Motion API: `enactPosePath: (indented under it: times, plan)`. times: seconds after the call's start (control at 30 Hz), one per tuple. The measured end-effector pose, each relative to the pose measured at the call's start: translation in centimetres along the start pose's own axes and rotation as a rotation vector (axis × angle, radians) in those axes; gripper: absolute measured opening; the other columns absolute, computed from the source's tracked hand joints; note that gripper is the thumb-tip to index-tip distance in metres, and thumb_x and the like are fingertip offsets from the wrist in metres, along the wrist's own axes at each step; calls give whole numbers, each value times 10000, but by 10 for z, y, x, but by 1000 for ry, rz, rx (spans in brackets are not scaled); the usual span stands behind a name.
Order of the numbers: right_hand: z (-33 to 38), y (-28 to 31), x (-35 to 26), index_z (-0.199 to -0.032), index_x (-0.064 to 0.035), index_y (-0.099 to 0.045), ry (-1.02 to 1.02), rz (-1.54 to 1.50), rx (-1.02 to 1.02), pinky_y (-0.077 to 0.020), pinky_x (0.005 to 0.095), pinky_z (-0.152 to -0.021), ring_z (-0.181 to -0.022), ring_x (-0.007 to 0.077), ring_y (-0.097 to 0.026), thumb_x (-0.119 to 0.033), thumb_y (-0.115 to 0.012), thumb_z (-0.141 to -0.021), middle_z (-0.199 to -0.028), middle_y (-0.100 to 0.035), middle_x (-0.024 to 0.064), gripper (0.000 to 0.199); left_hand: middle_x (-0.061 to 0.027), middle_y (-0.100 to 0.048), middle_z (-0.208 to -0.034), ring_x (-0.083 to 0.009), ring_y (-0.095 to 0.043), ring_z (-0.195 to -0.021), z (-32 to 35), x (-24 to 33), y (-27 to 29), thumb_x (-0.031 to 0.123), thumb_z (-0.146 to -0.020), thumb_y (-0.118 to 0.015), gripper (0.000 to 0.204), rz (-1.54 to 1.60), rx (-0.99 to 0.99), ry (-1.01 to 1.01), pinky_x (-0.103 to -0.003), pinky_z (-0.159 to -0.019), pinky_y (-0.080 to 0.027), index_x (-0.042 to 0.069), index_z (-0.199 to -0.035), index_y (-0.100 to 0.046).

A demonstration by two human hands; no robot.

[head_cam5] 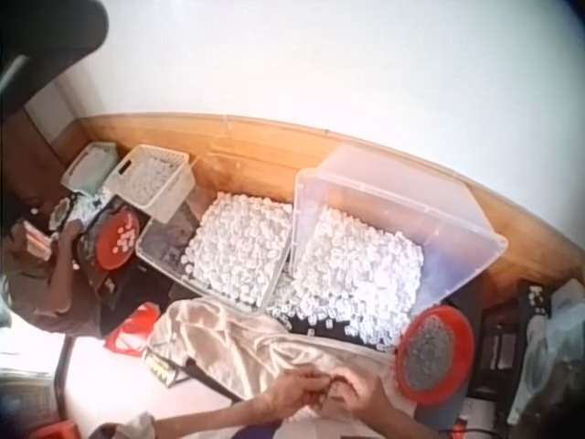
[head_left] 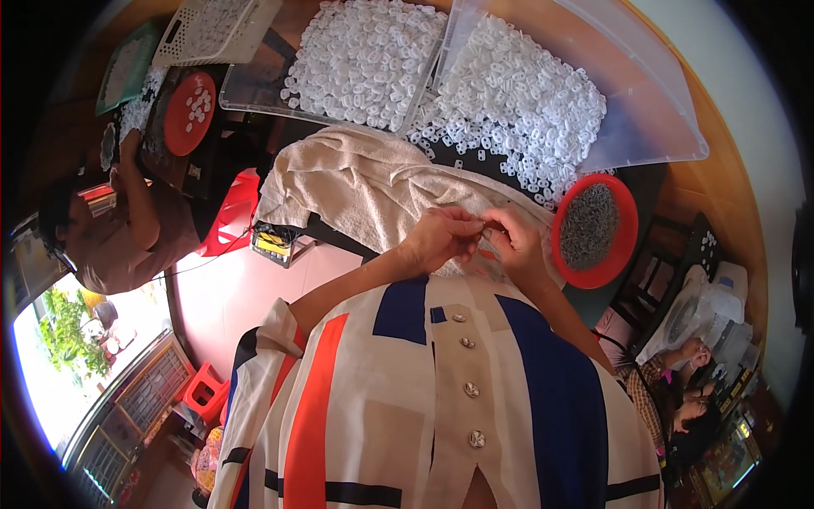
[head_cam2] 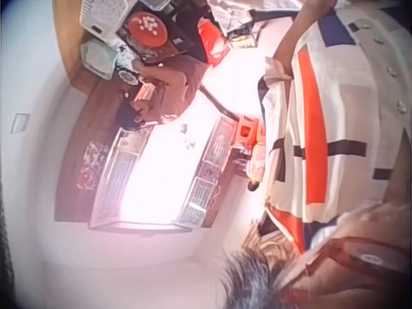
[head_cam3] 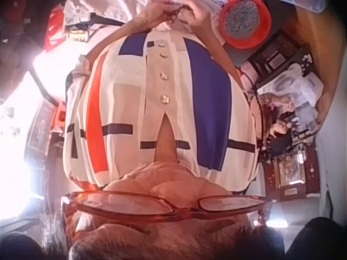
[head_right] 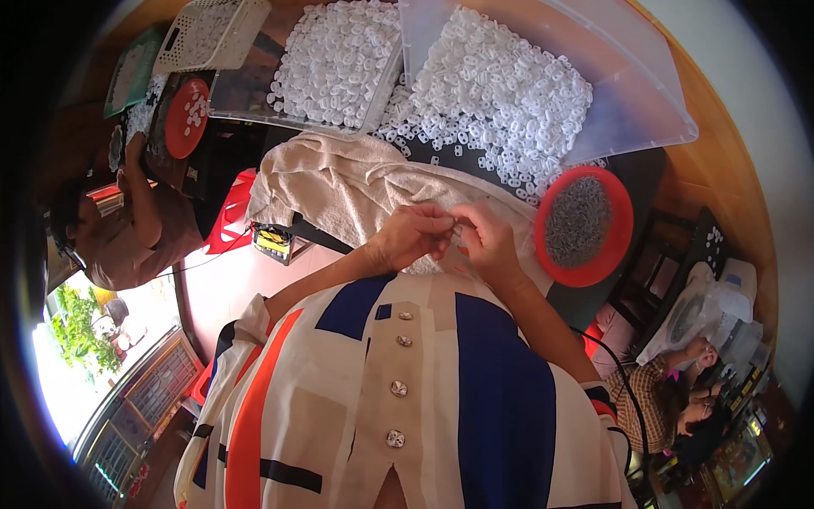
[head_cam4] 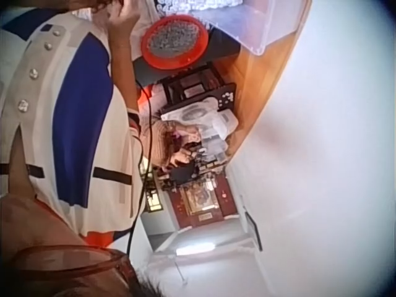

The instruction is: Assembling small white plastic rings by inserting grey center components at a manual workstation.

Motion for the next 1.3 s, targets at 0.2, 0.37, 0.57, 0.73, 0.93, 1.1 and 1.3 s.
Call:
enactPosePath:
  times: [0.2, 0.37, 0.57, 0.73, 0.93, 1.1, 1.3]
  plan:
    - [0, 2, 10, -968, -10, -591, 1, 7, 1, -495, 287, -698, -781, 200, -637, 59, -505, -808, -851, -621, 108, 195, -92, -606, -782, -188, -583, -630, 4, 3, -4, 110, -903, -606, 118, -8, 11, 0, -317, -549, -465, -6, -920, -594]
    - [2, 2, 10, -963, -14, -589, -7, -15, 17, -495, 269, -659, -738, 164, -615, 33, -529, -835, -830, -620, 76, 149, -87, -600, -781, -180, -587, -636, 7, 8, -7, 131, -895, -618, 141, -151, 37, -62, -310, -556, -476, -8, -914, -596]
    - [1, 1, 20, -939, -21, -600, -326, -249, 27, -465, 210, -551, -654, 59, -560, -58, -594, -889, -778, -599, 2, 62, -59, -603, -761, -135, -583, -618, 7, 9, -5, 105, -872, -639, 129, -246, 107, -151, -267, -526, -475, -8, -928, -614]
    - [0, 2, 22, -926, -17, -601, -389, -252, 8, -456, 213, -530, -597, 59, -532, -70, -611, -884, -722, -581, 7, 68, -18, -602, -730, -85, -565, -588, 10, 20, -7, 87, -851, -664, 101, -472, 147, -310, -218, -493, -458, 5, -905, -637]
    - [0, -2, 16, -916, -18, -597, -497, -346, -11, -460, 221, -517, -594, 67, -526, -60, -598, -886, -712, -563, 3, 52, -24, -585, -673, -69, -535, -559, 15, 23, -13, 132, -843, -651, 140, -614, 140, -397, -224, -455, -439, -4, -871, -632]
    - [2, -3, 20, -928, -14, -598, -463, -343, -40, -468, 222, -524, -612, 66, -533, -46, -584, -887, -733, -570, 7, 54, -40, -579, -659, -97, -548, -526, 13, 18, -11, 132, -856, -614, 138, -443, 130, -234, -231, -445, -440, -5, -841, -624]
    - [5, 0, 24, -950, -12, -604, -416, -279, 7, -449, 213, -539, -617, 61, -532, -37, -575, -888, -743, -585, 6, 73, -49, -590, -671, -109, -552, -507, 11, 16, 2, 114, -840, -612, 125, -315, 244, -261, -235, -416, -430, -11, -837, -622]
Point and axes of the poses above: each hand's wrist, its own z-axis away from the middle knuckle, its own y-axis out of the back of the hand, x = y × z, the point moved 6 cm from there along -z, towards the middle knuckle
